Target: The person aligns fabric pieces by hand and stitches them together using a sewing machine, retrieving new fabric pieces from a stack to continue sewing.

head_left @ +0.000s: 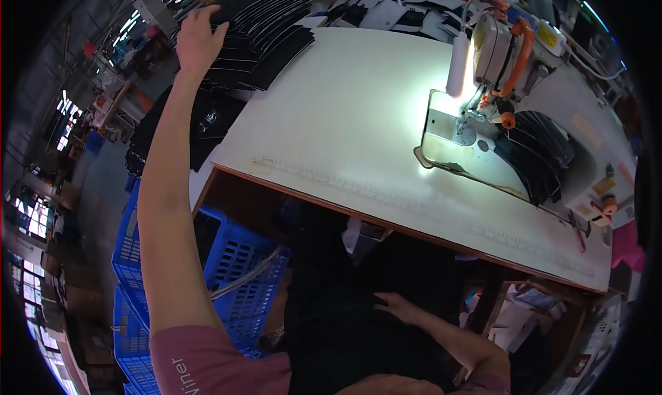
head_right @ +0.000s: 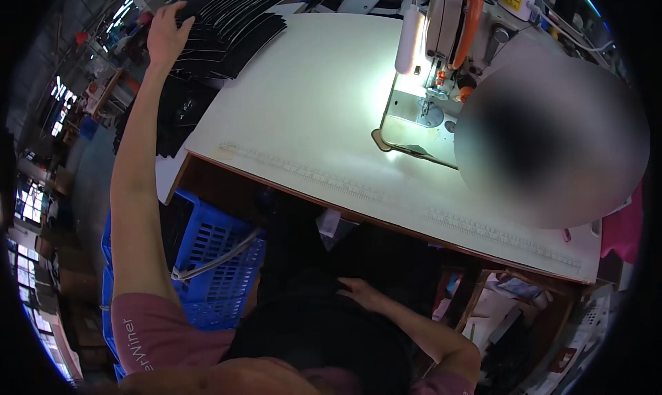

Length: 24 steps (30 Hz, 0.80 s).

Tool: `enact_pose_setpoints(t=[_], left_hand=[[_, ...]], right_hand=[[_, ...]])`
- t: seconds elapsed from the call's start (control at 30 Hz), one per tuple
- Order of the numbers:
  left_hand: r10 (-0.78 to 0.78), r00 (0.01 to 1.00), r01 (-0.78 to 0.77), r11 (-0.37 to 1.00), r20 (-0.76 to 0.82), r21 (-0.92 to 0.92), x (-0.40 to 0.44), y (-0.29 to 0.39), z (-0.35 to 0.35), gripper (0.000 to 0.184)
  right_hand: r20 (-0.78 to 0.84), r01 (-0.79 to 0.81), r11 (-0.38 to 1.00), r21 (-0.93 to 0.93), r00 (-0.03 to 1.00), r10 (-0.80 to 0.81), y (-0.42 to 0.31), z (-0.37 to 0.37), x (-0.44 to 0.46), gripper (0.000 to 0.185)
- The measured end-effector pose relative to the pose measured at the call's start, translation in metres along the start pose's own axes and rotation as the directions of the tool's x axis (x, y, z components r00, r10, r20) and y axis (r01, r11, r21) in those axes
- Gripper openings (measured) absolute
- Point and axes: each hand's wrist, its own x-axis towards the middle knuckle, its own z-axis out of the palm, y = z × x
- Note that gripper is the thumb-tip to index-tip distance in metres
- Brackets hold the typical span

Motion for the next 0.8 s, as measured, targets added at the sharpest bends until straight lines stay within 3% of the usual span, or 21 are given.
enact_pose_setpoints(t=[0.1, 0.27, 0.43, 0.47, 0.5, 0.53, 0.6, 0.67, 0.7, 0.77, 0.8], left_hand=[[0.276, 0.959, -0.283, 0.941, 0.061, 0.188, 0.022, 0.005, 0.005, 0.025], [0.271, 0.938, -0.301, 0.946, 0.215, 0.123, 0.027, 0.015, 0.003, 0.020], [0.417, 0.904, -0.419, 0.908, 0.093, 0.011, 0.032, 0.034, -0.002, 0.013], [0.532, 0.847, -0.528, 0.845, 0.023, -0.080, 0.027, 0.050, -0.005, 0.011], [0.632, 0.773, -0.632, 0.759, -0.057, -0.158, 0.018, 0.078, -0.011, 0.010], [0.589, 0.808, -0.566, 0.776, -0.003, -0.276, -0.003, 0.111, -0.024, 0.009], [0.537, 0.759, -0.260, 0.768, 0.368, -0.585, -0.038, 0.156, -0.051, 0.007], [0.556, 0.617, -0.058, 0.738, 0.557, -0.672, -0.062, 0.182, -0.056, 0.016], [0.554, 0.616, -0.049, 0.736, 0.560, -0.675, -0.079, 0.180, -0.045, 0.016], [0.561, 0.639, -0.251, 0.798, 0.526, -0.547, -0.120, 0.172, -0.016, 0.038], [0.566, 0.637, -0.246, 0.793, 0.524, -0.557, -0.129, 0.171, -0.012, 0.038]], right_hand=[[-0.053, -0.153, 0.965, 0.214, 0.984, 0.168, 0.000, -0.004, -0.011, 0.024], [-0.123, -0.136, 0.958, 0.253, 0.978, 0.171, 0.020, -0.001, -0.016, 0.027], [-0.164, -0.030, 0.981, 0.191, 0.985, 0.062, 0.034, -0.005, -0.013, 0.028], [-0.168, -0.036, 0.982, 0.187, 0.984, 0.068, 0.030, -0.008, -0.017, 0.028], [-0.202, 0.015, 1.000, -0.020, 0.979, -0.019, 0.019, -0.012, -0.021, 0.029], [-0.216, 0.059, 0.972, -0.225, 0.970, -0.109, 0.003, -0.016, -0.027, 0.030], [-0.189, 0.121, 0.793, -0.598, 0.939, -0.286, -0.033, -0.025, -0.040, 0.032], [-0.133, 0.197, 0.672, -0.714, 0.904, -0.406, -0.080, -0.037, -0.055, 0.037], [-0.133, 0.192, 0.676, -0.712, 0.908, -0.398, -0.101, -0.042, -0.064, 0.037], [-0.040, 0.267, 0.548, -0.793, 0.874, -0.484, -0.138, -0.050, -0.080, 0.037], [-0.030, 0.278, 0.523, -0.806, 0.863, -0.505, -0.156, -0.053, -0.088, 0.036]])
